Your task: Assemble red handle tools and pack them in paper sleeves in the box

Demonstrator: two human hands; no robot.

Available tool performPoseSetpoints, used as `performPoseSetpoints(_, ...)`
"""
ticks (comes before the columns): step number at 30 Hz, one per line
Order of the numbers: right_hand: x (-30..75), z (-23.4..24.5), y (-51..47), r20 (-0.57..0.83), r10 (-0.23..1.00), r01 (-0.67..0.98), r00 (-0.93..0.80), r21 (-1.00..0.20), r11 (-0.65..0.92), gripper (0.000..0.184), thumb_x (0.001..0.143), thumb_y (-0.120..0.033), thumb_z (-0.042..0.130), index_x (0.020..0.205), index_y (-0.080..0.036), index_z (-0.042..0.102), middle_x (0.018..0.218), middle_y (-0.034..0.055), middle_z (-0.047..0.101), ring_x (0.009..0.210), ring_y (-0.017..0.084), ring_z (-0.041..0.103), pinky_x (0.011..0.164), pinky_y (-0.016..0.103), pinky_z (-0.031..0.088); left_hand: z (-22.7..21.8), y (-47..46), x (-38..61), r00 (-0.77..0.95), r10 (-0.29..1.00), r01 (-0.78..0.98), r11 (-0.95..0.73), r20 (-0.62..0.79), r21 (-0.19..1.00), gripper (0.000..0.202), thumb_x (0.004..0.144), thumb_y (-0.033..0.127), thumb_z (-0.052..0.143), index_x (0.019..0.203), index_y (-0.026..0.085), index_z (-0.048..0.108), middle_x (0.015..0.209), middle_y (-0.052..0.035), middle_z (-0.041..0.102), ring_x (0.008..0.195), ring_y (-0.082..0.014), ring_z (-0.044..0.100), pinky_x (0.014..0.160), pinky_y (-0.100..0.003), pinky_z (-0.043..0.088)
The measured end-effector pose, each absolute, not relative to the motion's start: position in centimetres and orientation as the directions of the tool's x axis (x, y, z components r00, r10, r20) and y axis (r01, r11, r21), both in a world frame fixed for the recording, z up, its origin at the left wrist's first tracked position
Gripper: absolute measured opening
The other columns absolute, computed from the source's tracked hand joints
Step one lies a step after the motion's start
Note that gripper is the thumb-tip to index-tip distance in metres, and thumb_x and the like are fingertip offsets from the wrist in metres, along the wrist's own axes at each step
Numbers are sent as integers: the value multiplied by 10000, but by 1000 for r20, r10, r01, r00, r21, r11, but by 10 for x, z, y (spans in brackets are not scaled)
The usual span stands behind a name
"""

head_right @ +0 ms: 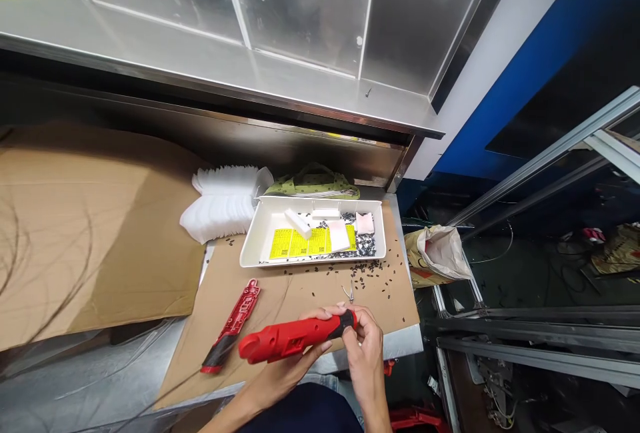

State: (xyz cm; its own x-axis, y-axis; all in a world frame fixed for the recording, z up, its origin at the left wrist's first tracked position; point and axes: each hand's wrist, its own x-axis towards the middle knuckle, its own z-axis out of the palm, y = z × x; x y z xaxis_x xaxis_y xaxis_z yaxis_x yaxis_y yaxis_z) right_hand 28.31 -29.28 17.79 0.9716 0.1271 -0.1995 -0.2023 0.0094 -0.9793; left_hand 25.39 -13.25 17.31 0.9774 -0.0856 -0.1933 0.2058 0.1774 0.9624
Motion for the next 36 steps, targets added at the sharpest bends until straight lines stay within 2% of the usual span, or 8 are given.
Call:
performPoseSetpoints(4,284,188,-299,-213,187,-217,959,-976,3,351,871,-552,648,940,-225,755,1086,68,722,1015,223,663,910,317,516,167,-129,265,974,-81,228,347,-213,910,553,790,604,728,1219,259,673,1208,-103,743,1337,-368,553,1230,-530,323)
performPoseSetpoints(9,285,185,-304,-152,35,-144,988,-976,-163,396,872,-593,637,805,-208,695,1162,103,687,1130,246,619,963,325,481,156,-119,274,962,-34,214,716,-272,665,577,740,415,859,1254,275,638,1417,-115,640,1342,-347,565,1178,-507,403)
performPoseSetpoints(12,288,181,-306,-101,-13,-101,995,-966,-239,392,883,-580,624,773,-209,689,1110,103,687,1098,244,621,956,341,478,155,-112,275,966,-50,200,772,-255,604,653,759,373,858,1349,288,592,1486,-135,577,1374,-339,536,1191,-467,395)
performPoseSetpoints(17,290,186,-300,-42,-10,-43,999,-966,-255,371,896,-554,629,825,-206,734,920,63,656,852,187,619,747,286,504,160,-108,276,967,-88,213,797,-240,565,677,810,355,819,1418,306,527,1392,-112,662,1363,-307,551,1181,-431,412)
performPoseSetpoints(20,286,190,-293,-46,18,-42,999,-982,-184,362,888,-558,653,871,-215,768,951,62,657,878,181,623,745,271,507,160,-110,276,969,-62,196,784,-240,588,673,810,367,818,1412,286,529,1362,-119,680,1345,-318,567,1181,-458,409)
performPoseSetpoints(27,273,185,-268,-202,144,-222,969,-965,139,422,881,-579,672,1122,-249,774,1315,84,657,1307,245,537,1134,363,402,172,-114,270,984,31,141,456,-174,879,617,788,530,785,1308,255,600,1320,-97,702,1328,-331,575,1177,-479,413)
performPoseSetpoints(32,269,185,-255,-384,141,-405,913,-797,449,460,748,-578,808,1062,-243,779,1171,72,737,1199,273,626,1054,420,486,190,-119,268,980,-43,199,291,-195,936,654,774,640,729,1287,244,639,1228,-109,738,1338,-339,555,1203,-511,370)
performPoseSetpoints(36,270,191,-254,-383,161,-411,910,-779,474,429,730,-535,838,1001,-205,792,1052,74,766,1087,259,672,1056,419,472,186,-123,268,981,-66,195,248,-184,949,654,781,655,701,1276,231,657,1197,-115,746,1311,-333,576,1200,-515,378)
